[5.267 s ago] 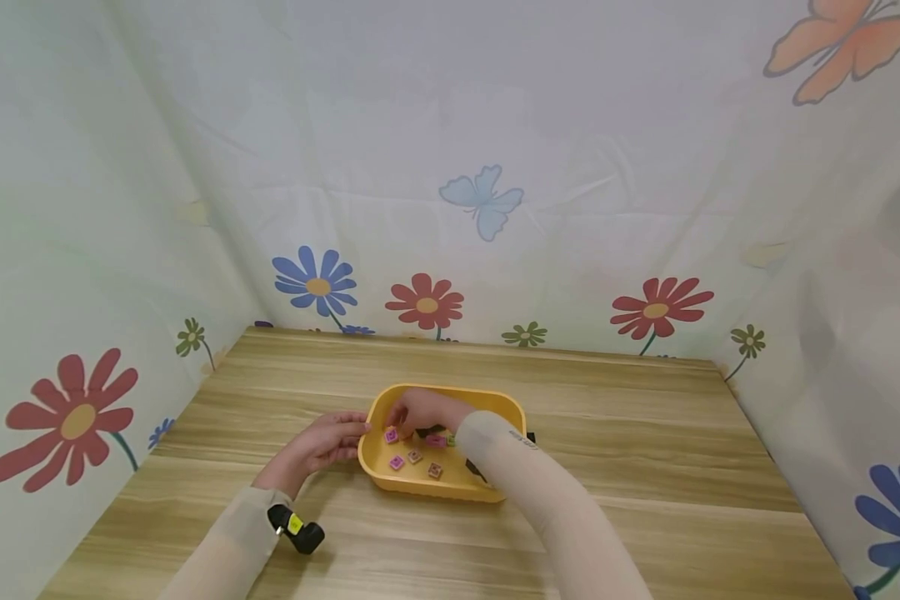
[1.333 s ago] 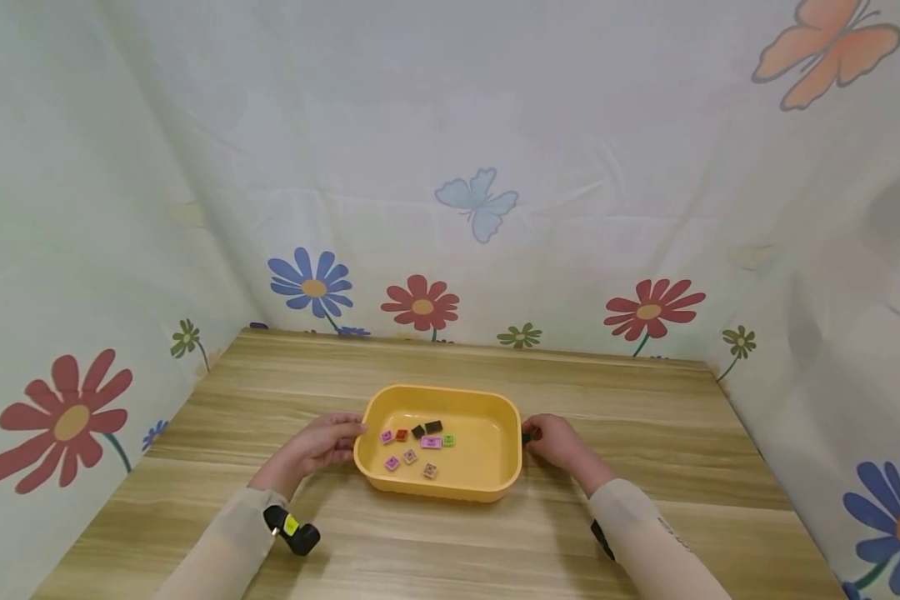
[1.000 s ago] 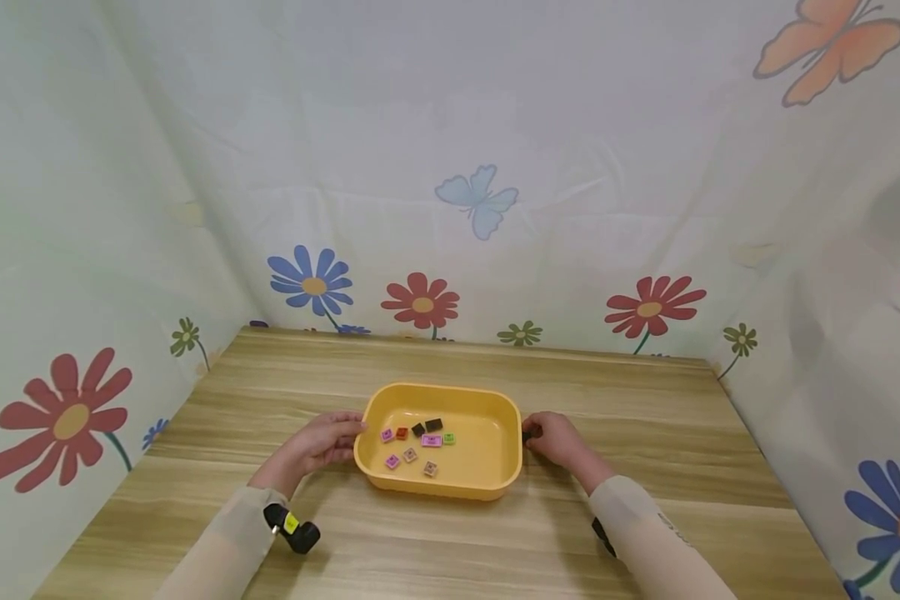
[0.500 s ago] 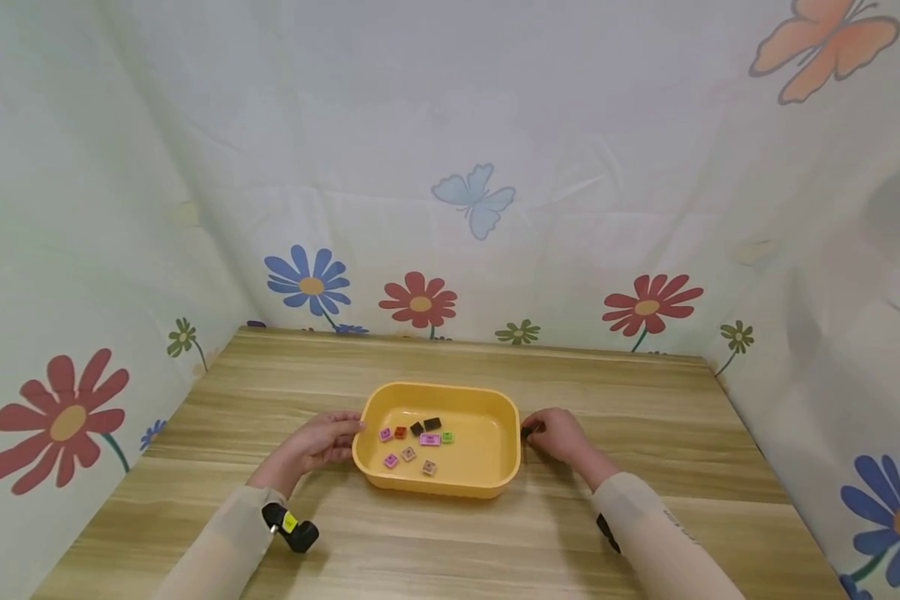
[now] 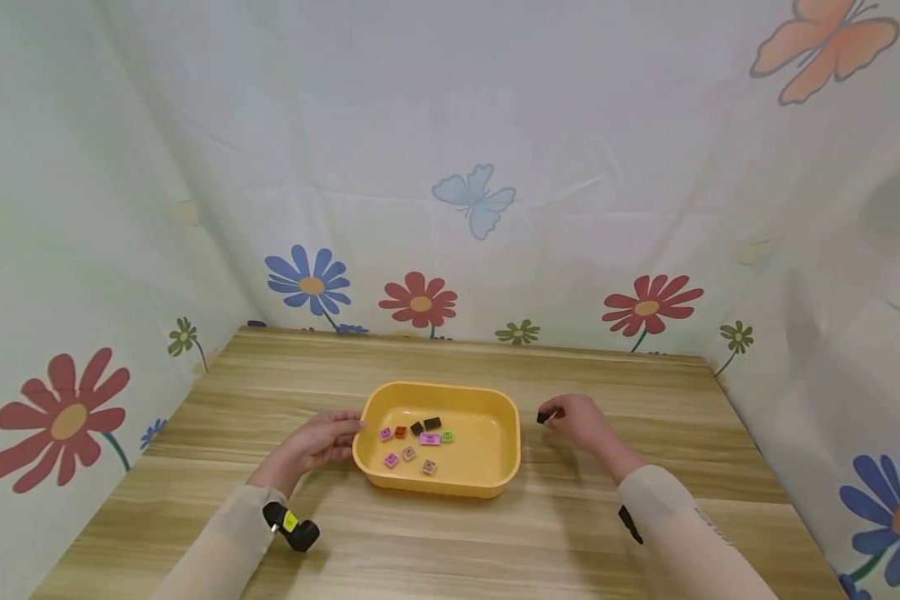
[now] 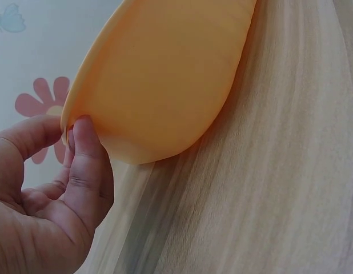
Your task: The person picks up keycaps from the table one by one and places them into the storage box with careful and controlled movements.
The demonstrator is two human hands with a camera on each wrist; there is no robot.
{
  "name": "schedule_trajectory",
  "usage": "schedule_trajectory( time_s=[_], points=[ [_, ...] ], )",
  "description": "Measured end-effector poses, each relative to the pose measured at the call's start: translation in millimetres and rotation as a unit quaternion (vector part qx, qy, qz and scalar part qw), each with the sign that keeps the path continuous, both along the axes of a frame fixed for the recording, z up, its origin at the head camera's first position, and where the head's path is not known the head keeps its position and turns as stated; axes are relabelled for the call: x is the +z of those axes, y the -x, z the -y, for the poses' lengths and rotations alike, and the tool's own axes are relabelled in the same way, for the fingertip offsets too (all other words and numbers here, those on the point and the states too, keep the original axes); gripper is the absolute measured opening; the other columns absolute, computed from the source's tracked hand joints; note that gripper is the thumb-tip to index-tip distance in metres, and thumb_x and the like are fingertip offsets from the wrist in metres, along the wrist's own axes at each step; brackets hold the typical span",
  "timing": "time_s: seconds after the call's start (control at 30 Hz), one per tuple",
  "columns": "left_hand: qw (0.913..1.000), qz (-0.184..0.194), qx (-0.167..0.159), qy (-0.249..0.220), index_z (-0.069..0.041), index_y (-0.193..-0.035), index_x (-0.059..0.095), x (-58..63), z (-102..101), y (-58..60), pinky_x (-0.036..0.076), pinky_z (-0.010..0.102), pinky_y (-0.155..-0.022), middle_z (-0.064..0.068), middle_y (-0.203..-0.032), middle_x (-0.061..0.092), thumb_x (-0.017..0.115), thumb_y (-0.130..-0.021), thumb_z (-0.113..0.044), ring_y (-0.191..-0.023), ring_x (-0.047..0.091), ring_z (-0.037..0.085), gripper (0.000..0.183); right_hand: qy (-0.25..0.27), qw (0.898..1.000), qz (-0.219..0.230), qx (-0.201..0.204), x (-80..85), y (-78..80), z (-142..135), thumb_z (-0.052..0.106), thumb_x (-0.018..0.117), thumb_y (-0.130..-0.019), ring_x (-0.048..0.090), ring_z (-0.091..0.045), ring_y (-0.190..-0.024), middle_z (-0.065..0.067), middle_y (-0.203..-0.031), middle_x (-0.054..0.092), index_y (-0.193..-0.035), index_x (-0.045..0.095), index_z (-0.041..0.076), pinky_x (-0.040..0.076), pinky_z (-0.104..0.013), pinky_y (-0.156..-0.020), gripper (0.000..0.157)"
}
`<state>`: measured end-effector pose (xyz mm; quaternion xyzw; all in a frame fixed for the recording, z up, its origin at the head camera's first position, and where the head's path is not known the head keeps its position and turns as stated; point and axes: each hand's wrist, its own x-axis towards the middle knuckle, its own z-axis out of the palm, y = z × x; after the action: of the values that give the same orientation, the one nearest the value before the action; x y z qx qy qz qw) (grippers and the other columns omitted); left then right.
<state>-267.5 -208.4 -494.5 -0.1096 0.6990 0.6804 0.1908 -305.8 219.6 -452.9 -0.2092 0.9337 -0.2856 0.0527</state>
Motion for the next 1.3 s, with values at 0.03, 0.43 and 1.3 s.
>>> schedule_trajectory(
  time_s=[0.03,0.43,1.3],
  points=[
    [1.0000,-0.001,-0.001,0.000,0.011,-0.142,0.047,0.0,0,0.0,0.059,0.018,-0.063,0.002,-0.091,0.070,0.060,-0.101,-0.011,-0.074,0.065,0.008,0.048,-0.001,1.000,0.001,0.004,3.5,-0.5,-1,0.001,0.068,-0.092,0.070,-0.031,-0.089,-0.024,-0.105,0.075,-0.112,0.073,-0.009,0.061,-0.046,-0.080,0.022],
    [1.0000,-0.004,-0.001,-0.004,0.011,-0.142,0.048,-0.5,0,0.2,0.059,0.019,-0.063,0.005,-0.096,0.070,0.060,-0.101,-0.010,-0.075,0.065,0.008,0.047,-0.005,1.000,0.016,0.022,44.6,1.6,-2,0.003,0.066,-0.096,0.068,-0.029,-0.090,-0.023,-0.103,0.074,-0.117,0.070,-0.010,0.060,-0.038,-0.074,0.025],
    [1.0000,0.001,0.002,0.005,0.010,-0.139,0.050,4.0,-1,-0.7,0.058,0.019,-0.062,0.004,-0.095,0.070,0.061,-0.101,-0.010,-0.075,0.064,0.009,0.044,-0.022,0.996,0.036,0.079,98.1,16.5,59,0.012,0.063,-0.100,0.070,-0.035,-0.109,-0.021,-0.119,0.074,-0.126,0.070,-0.001,0.061,-0.044,-0.090,0.029]
  ],
)
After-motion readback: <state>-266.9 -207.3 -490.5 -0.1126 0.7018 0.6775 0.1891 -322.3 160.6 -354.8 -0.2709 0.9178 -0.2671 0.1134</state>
